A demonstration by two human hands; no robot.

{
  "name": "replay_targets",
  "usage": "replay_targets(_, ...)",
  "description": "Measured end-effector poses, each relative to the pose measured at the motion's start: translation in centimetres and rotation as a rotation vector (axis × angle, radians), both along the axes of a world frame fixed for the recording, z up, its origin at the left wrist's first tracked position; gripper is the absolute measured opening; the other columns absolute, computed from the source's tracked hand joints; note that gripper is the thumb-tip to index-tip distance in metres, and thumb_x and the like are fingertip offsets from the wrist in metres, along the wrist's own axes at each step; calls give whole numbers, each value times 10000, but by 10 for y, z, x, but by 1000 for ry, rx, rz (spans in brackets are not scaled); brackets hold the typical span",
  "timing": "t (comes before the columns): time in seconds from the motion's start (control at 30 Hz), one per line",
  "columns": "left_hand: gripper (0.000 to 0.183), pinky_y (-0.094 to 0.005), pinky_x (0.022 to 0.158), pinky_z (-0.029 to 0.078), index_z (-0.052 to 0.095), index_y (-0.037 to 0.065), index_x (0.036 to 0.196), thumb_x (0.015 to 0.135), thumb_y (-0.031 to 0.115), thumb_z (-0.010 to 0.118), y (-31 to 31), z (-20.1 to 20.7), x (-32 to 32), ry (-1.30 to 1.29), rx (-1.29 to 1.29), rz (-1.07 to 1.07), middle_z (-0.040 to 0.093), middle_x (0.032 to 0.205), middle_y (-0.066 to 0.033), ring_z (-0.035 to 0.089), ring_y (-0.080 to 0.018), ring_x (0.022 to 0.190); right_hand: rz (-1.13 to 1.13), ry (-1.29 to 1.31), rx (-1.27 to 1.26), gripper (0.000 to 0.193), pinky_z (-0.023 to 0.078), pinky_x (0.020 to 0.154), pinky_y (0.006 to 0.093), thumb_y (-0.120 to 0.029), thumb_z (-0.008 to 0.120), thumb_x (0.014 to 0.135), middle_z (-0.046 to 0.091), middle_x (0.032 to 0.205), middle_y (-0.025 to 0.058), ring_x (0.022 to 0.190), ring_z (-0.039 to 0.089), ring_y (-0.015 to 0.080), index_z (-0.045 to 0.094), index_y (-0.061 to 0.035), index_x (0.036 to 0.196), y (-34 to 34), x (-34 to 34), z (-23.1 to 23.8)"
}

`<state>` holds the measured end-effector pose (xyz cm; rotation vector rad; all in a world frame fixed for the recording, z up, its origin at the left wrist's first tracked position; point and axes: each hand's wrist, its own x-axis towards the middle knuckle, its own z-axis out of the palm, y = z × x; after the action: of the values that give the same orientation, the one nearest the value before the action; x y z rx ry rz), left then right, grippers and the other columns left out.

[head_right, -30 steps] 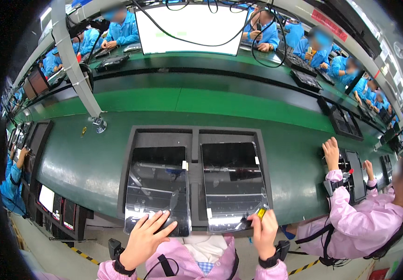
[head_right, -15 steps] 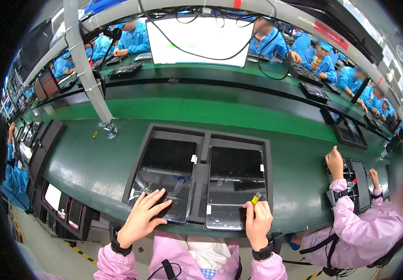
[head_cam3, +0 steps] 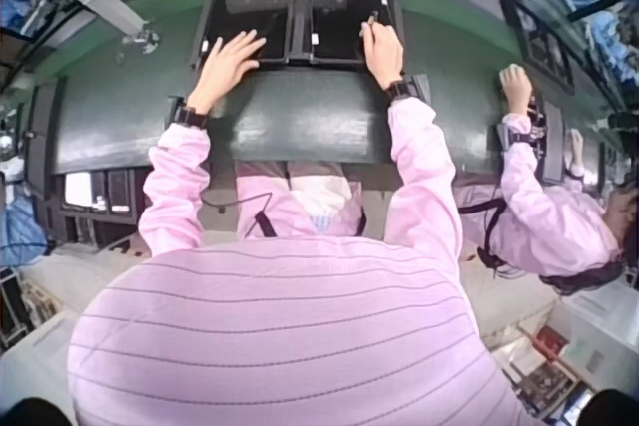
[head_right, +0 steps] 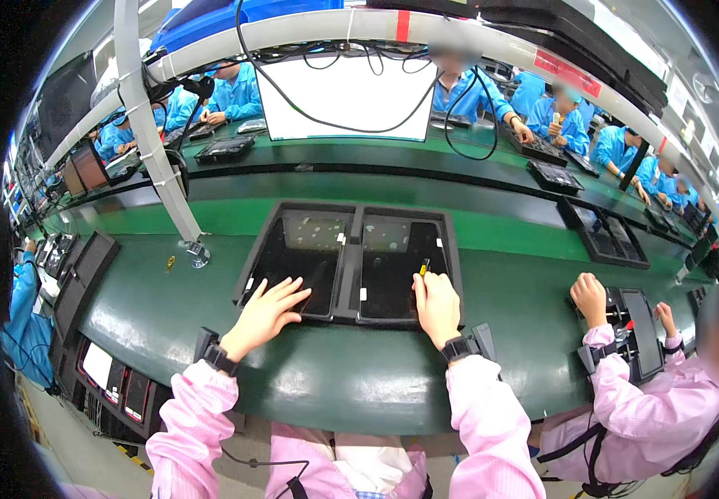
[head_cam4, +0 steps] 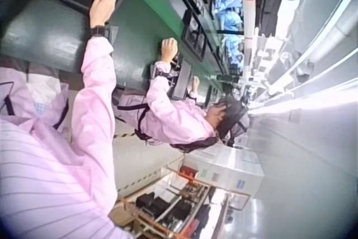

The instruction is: Testing the software and screen functionality of two tablet devices on a manufacturing assembly line.

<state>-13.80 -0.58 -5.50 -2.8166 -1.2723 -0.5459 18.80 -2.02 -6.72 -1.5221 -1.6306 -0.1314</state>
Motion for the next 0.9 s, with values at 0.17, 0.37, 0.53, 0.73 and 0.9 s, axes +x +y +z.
replay_targets(0.17,487,-501,1065,254,485,176,1314,865,344,576,49,-24,11,-99,202,185,425,1385,-104,385,-276,1287,-32,-54,84,248,439,595,408,-192,539,906,558,680,111,668,536,287,528,-43,708,54,2,-5)
replay_targets(0.37,503,-494,1068,234,481,159,1316,876,388,562,103,-31,16,-170,235,221,392,1404,-115,340,-300,1305,-112,-103,117,269,448,611,414,-210,518,917,563,696,114,692,544,291,518,-44,705,103,7,-10)
replay_targets(0.53,505,-494,1073,209,464,166,1333,884,380,551,140,-30,25,-201,195,221,377,1418,-103,326,-300,1315,-152,-86,107,279,456,611,407,-222,482,938,566,693,94,680,561,289,518,-52,719,140,14,-10)
replay_targets(0.73,536,-497,1076,189,408,184,1379,893,368,536,175,-34,39,-240,289,266,310,1462,-98,279,-315,1339,-161,-33,177,277,451,601,410,-220,470,946,561,689,98,669,566,293,511,-55,727,182,19,-9)
replay_targets(0.9,484,-535,1070,167,428,181,1366,918,353,486,208,-42,44,-254,250,279,319,1455,-99,262,-316,1346,-241,-114,115,281,452,601,418,-219,476,937,559,669,98,659,561,291,514,-57,711,212,25,-20)
